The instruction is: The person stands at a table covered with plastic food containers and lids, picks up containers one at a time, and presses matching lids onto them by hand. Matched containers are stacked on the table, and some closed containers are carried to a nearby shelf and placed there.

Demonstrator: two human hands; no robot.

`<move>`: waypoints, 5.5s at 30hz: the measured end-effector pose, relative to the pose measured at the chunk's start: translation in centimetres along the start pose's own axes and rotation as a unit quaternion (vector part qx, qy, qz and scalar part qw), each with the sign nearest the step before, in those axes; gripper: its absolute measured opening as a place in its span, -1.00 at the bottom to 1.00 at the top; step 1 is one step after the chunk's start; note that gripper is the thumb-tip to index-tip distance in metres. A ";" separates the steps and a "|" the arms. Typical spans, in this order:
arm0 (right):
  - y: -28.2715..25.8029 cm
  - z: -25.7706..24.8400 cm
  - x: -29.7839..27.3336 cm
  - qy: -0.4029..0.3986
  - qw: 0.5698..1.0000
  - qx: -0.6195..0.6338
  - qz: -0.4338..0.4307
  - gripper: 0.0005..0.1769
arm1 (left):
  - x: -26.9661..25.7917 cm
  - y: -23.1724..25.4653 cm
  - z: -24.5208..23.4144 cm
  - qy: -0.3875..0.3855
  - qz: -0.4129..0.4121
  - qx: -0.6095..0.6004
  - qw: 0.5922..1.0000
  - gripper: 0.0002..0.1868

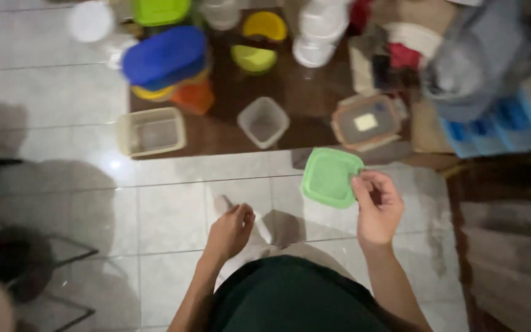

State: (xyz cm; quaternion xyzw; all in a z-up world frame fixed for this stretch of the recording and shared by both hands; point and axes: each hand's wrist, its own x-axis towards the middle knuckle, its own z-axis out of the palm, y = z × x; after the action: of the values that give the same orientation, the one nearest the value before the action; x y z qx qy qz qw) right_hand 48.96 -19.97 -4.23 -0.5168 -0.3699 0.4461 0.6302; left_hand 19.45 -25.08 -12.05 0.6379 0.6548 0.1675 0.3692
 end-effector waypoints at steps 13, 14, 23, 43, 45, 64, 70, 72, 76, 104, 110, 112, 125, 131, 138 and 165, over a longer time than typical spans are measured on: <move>2.3 13.7 0.2 -0.119 0.981 0.056 0.142 -0.77 | 12.0 -25.2 -13.5 0.339 -0.267 -0.120 0.894 -0.59; 2.5 14.4 0.0 -0.115 0.981 0.052 0.147 -0.77 | 12.3 -25.3 -14.6 0.333 -0.278 -0.126 0.892 -0.60; 4.1 17.8 -1.7 -0.070 0.987 0.034 0.138 -0.81 | 13.5 -21.9 -17.7 0.341 -0.228 -0.031 0.912 -0.53; 1.5 13.0 -4.6 0.172 0.981 0.056 0.076 -0.84 | 22.1 4.0 -12.9 -0.095 0.351 0.201 0.910 0.43; 1.3 12.5 -5.3 0.180 0.979 0.060 0.080 -0.85 | 24.4 4.3 -11.8 -0.106 0.401 0.240 0.878 0.39; -3.0 17.9 -2.4 0.077 0.981 0.046 0.172 -0.60 | 9.9 2.8 -19.6 0.003 0.418 -0.160 0.894 0.15; -2.1 22.1 -2.4 0.019 0.978 0.003 0.206 -0.63 | 7.5 1.9 -21.5 0.061 0.450 -0.126 0.882 0.06; -1.8 23.3 -2.7 -0.011 0.979 -0.022 0.200 -0.62 | 7.1 1.6 -22.1 0.079 0.459 -0.120 0.877 0.05; -1.7 25.1 -3.0 -0.052 0.986 -0.076 0.138 -0.61 | 6.6 1.1 -23.0 0.092 0.456 -0.099 0.880 0.01; -6.2 24.4 1.2 -0.189 0.982 -0.014 -0.009 0.03 | 9.4 7.3 -23.3 0.056 0.330 -0.205 0.920 0.16; -6.2 22.7 2.6 -0.204 0.956 0.187 0.096 -0.01 | 9.5 8.2 -24.7 0.035 0.445 -0.122 0.886 0.69; -6.0 22.5 2.9 -0.212 0.957 0.178 0.090 0.00 | 9.5 8.7 -24.2 0.063 0.432 -0.119 0.892 0.60; -9.1 21.5 7.5 -0.348 0.909 -0.181 -0.141 -0.51 | 9.3 8.8 -26.9 0.025 0.421 -0.052 0.905 0.47; -10.6 22.8 6.7 -0.316 0.911 -0.219 -0.147 -0.71 | 8.8 9.3 -27.2 -0.002 0.427 -0.111 0.897 0.43; -10.7 23.2 5.7 -0.269 0.918 -0.222 -0.187 -0.72 | 8.1 8.7 -26.9 -0.027 0.400 -0.142 0.905 0.48; -11.8 22.3 2.5 -0.277 0.946 -0.168 0.001 -0.73 | 5.4 9.6 -25.5 -0.066 0.213 -0.404 0.887 -0.41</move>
State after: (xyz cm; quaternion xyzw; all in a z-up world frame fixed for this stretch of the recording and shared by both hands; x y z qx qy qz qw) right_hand 31.24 -11.28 11.64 -0.4714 -0.5988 0.5035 0.4071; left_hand 9.00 -12.22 10.25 0.5673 0.3534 0.4493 0.5928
